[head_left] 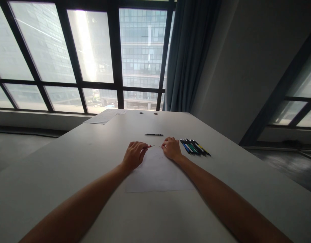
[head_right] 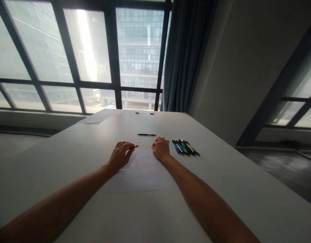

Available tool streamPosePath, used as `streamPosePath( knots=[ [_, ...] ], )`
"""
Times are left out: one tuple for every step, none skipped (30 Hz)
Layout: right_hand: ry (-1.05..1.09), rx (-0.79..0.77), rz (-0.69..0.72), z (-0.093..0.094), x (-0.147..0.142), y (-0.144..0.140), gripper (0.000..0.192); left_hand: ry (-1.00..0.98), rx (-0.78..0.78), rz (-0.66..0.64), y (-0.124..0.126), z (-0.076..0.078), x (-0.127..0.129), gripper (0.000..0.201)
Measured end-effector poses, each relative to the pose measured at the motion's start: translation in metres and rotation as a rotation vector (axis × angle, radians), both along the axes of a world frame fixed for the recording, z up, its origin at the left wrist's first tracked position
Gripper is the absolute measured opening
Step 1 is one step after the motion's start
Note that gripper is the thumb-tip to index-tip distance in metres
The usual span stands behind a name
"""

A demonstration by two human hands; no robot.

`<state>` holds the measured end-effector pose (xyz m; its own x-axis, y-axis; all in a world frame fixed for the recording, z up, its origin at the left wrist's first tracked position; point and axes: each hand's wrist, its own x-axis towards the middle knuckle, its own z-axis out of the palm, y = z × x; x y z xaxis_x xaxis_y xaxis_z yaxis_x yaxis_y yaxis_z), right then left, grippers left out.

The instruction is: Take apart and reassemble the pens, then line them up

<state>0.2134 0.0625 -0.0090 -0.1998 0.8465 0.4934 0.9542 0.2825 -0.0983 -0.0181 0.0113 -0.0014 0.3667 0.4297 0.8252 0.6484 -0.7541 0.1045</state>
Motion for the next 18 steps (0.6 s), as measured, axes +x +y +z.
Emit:
streamPosePath(
  knots=[
    [-0.011, -0.007, 0.000, 0.001, 0.000, -0.001, 0.015, -0.013, 0.002, 0.021, 0.001, -0.001, 0.000, 0.014],
    [-0.019, 0.002, 0.003, 0.002, 0.000, -0.002, 0.015, -0.023, -0.004, 0.050, 0.002, -0.001, -0.001, 0.013],
    [-0.018, 0.026, 0.012, 0.004, -0.001, -0.003, 0.014, -0.026, -0.020, 0.079, 0.003, -0.002, -0.002, 0.013],
    [-0.009, 0.064, 0.027, 0.005, -0.001, -0.005, 0.014, -0.020, -0.043, 0.105, 0.004, -0.003, -0.003, 0.012],
    [0.008, 0.113, 0.052, 0.007, -0.002, -0.008, 0.014, -0.007, -0.069, 0.127, 0.004, -0.003, -0.003, 0.011],
    [0.029, 0.167, 0.087, 0.008, -0.004, -0.010, 0.014, 0.009, -0.099, 0.142, 0.005, -0.004, -0.004, 0.011],
    [0.048, 0.217, 0.130, 0.009, -0.005, -0.013, 0.014, 0.023, -0.129, 0.154, 0.005, -0.004, -0.004, 0.011],
    [0.060, 0.256, 0.176, 0.010, -0.007, -0.016, 0.014, 0.034, -0.159, 0.161, 0.005, -0.005, -0.005, 0.011],
    [0.065, 0.282, 0.223, 0.011, -0.008, -0.019, 0.015, 0.041, -0.187, 0.163, 0.005, -0.005, -0.005, 0.011],
    [0.062, 0.299, 0.263, 0.012, -0.010, -0.022, 0.015, 0.045, -0.209, 0.161, 0.005, -0.006, -0.005, 0.012],
    [0.056, 0.309, 0.296, 0.012, -0.011, -0.024, 0.015, 0.045, -0.227, 0.153, 0.005, -0.006, -0.005, 0.012],
    [0.051, 0.319, 0.319, 0.012, -0.013, -0.026, 0.015, 0.043, -0.238, 0.139, 0.005, -0.007, -0.005, 0.012],
    [0.046, 0.328, 0.338, 0.012, -0.014, -0.028, 0.015, 0.042, -0.244, 0.123, 0.006, -0.007, -0.005, 0.013],
    [0.040, 0.336, 0.354, 0.012, -0.016, -0.029, 0.015, 0.042, -0.245, 0.107, 0.006, -0.008, -0.005, 0.013],
    [0.032, 0.343, 0.371, 0.013, -0.017, -0.029, 0.016, 0.043, -0.243, 0.094, 0.006, -0.008, -0.005, 0.013],
    [0.022, 0.349, 0.389, 0.013, -0.018, -0.030, 0.016, 0.045, -0.243, 0.084, 0.006, -0.008, -0.005, 0.014],
    [0.010, 0.352, 0.407, 0.013, -0.019, -0.031, 0.017, 0.047, -0.243, 0.078, 0.006, -0.008, -0.005, 0.014],
    [-0.002, 0.355, 0.423, 0.013, -0.020, -0.031, 0.018, 0.048, -0.245, 0.075, 0.006, -0.008, -0.005, 0.014]
  ],
)
